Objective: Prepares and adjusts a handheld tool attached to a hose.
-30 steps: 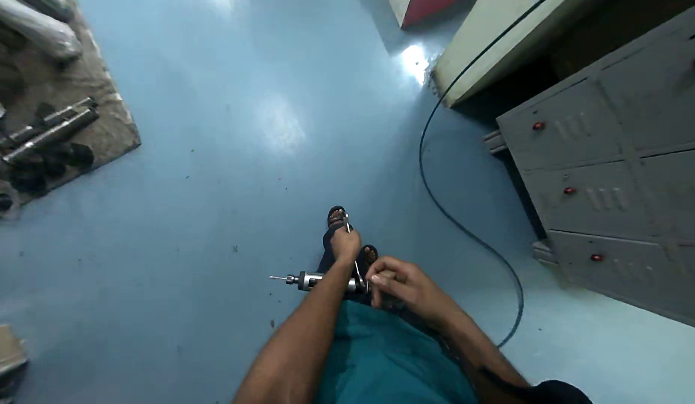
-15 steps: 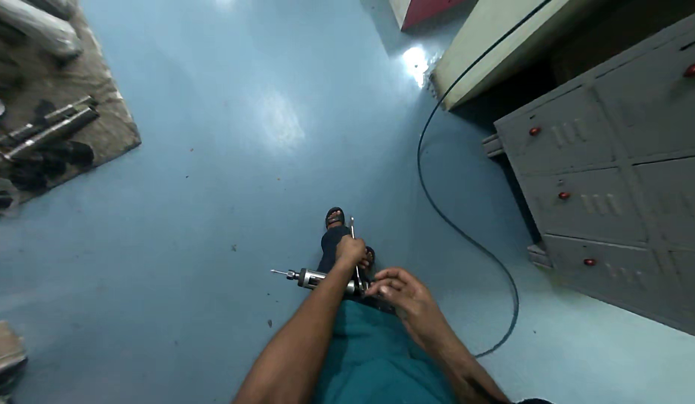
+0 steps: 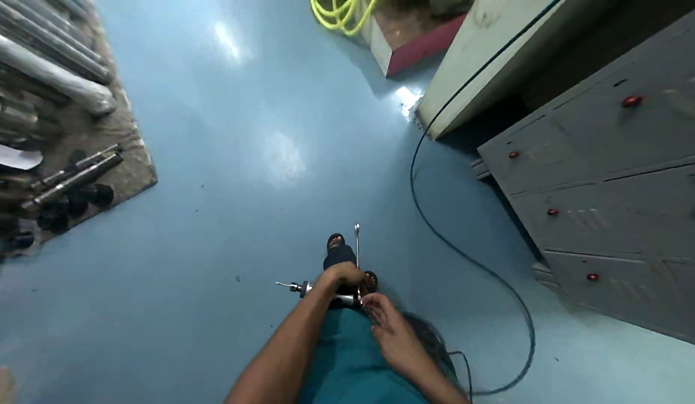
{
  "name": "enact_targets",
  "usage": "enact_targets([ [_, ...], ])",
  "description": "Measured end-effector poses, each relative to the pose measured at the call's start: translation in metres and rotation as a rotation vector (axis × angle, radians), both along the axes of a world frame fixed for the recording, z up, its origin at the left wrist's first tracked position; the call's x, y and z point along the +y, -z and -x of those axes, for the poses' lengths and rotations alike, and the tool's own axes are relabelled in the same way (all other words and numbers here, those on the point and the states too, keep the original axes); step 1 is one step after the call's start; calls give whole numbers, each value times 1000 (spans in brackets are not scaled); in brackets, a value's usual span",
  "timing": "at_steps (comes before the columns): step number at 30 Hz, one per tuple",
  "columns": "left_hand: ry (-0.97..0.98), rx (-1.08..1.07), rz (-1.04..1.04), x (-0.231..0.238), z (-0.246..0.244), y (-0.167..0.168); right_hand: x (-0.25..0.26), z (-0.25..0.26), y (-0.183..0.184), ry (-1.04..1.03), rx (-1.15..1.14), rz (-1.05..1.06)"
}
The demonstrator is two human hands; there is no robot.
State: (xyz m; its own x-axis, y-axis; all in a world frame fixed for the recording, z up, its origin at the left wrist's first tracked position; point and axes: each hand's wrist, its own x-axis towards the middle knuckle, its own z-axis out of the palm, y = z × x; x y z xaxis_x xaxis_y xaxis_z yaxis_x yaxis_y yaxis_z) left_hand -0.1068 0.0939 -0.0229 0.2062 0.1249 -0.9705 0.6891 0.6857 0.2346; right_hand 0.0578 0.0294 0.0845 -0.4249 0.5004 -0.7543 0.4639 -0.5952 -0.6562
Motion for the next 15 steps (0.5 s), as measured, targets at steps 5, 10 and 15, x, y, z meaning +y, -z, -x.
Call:
enact_targets([
  [5,-45,-80,19,5,-2,9,17,6,-20,-257,-268,119],
  [10,-285,-51,33,8,-5,12,27,3,-23,-377,-317,98],
  [15,-378,-26,19,11,-6,19,41,2,-22,-400,-365,66],
])
